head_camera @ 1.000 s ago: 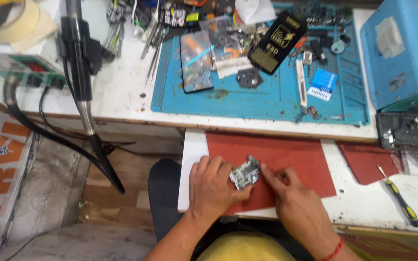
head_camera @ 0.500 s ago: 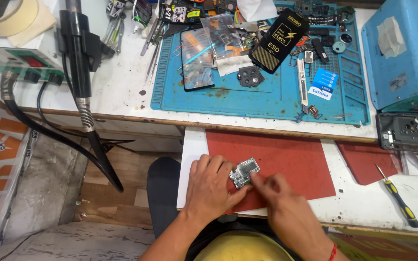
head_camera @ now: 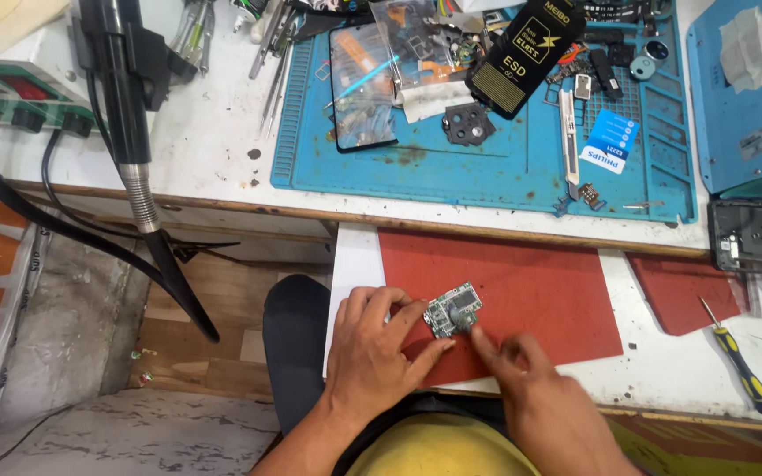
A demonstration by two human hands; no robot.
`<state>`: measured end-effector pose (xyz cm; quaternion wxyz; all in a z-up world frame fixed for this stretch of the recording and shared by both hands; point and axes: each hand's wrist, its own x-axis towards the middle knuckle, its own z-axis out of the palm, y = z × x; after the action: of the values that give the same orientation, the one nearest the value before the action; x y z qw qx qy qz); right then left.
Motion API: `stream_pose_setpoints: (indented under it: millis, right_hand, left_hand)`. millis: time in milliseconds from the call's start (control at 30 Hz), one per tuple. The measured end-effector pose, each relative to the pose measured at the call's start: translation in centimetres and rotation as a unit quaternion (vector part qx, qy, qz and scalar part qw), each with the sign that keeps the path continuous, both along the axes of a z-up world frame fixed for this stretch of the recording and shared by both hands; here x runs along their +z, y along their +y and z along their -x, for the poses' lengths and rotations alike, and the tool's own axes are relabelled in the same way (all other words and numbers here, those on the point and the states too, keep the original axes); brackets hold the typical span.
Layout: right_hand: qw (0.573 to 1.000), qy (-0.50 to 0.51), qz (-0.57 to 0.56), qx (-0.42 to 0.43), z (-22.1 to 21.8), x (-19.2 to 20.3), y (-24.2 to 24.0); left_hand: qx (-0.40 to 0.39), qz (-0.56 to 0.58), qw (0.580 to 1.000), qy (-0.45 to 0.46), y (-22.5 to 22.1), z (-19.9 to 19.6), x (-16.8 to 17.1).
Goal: The person scrubs a small circuit board with a toothbrush and then uses a heat gun to apply hot air to the board. The task involves cleaning and heating components on a small electronic device.
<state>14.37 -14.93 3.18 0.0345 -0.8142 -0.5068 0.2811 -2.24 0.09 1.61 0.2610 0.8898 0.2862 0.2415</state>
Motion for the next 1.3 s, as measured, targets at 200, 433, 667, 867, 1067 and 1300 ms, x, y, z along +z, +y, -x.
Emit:
stream_pose_setpoints:
  millis: [200,433,667,867,1067,1300]
  right_hand:
    - [0.996,0.001,-0.089,0.010,0.2,-0.5,1.8]
    - [0.994,-0.023,-0.102,0.002,0.0,-0.2,2.3]
    - [0.991,-0.009,-0.129,-0.039,-0.9,0.0,1.4]
    - [0.984,0.008,-0.173,-0.043,-0.2,0.1,2.0]
    - [0.991,-0.021,-0.122,-0.043,-0.4,0.2,1.8]
    - [0.988,-0.029,-0.133,-0.067,-0.4,0.1,1.7]
  left_hand:
    - [0.001,0.045,0.999,0.019,0.0,-0.2,-0.2]
    - [0.011,0.022,1.000,0.000,-0.2,0.0,-0.4]
    - [0.000,0.034,0.998,0.049,0.0,-0.7,-0.2]
    - [0.010,0.078,0.993,0.090,0.5,-1.9,0.3]
    - [0.018,0.074,0.993,0.089,0.2,-1.7,-0.3]
    - [0.018,0.061,0.995,0.082,-0.1,-1.5,-0.4]
